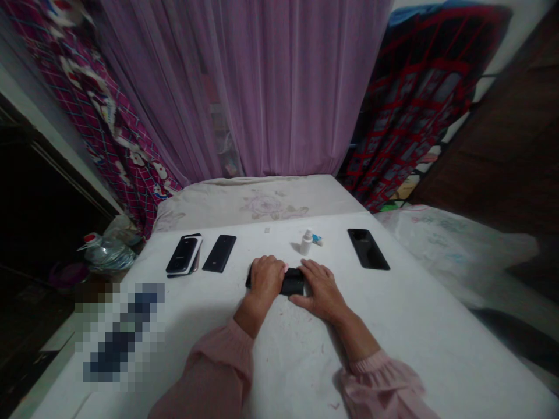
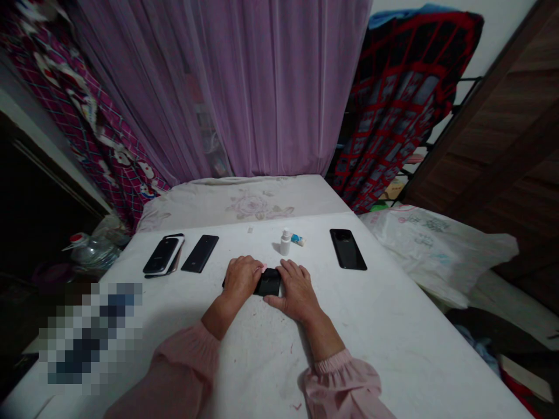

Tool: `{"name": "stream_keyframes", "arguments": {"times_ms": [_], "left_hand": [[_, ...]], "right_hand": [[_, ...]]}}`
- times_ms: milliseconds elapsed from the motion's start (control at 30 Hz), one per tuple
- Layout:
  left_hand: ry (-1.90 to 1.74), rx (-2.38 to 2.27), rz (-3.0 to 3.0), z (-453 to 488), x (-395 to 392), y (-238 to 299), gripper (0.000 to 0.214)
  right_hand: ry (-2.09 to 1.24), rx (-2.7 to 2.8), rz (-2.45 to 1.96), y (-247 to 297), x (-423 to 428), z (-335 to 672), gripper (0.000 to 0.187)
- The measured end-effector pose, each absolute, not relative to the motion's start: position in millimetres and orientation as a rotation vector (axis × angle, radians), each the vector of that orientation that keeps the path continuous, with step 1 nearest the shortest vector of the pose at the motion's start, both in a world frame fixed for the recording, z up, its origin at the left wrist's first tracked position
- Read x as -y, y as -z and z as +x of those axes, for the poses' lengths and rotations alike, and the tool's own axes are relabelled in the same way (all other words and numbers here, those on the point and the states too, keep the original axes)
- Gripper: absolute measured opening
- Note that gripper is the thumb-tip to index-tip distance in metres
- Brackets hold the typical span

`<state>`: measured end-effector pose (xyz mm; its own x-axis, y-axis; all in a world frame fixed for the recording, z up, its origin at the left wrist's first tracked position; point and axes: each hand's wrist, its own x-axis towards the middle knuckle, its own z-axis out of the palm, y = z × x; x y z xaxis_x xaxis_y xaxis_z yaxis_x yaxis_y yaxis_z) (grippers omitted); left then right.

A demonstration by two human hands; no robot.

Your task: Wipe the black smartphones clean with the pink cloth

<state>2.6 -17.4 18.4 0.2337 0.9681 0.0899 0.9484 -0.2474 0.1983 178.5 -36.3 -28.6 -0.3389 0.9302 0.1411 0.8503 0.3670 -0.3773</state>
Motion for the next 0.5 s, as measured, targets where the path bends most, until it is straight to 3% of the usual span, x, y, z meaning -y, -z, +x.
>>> {"name": "stream_keyframes", "arguments": {"times_ms": [500], "left_hand": [[-0.282,-2.046,2.332,-56.6,20.5,-22.7,0.031]], "right_hand": [[-0.327,2.306,-1.567,26.6,37.0,177.6,0.077]]}}
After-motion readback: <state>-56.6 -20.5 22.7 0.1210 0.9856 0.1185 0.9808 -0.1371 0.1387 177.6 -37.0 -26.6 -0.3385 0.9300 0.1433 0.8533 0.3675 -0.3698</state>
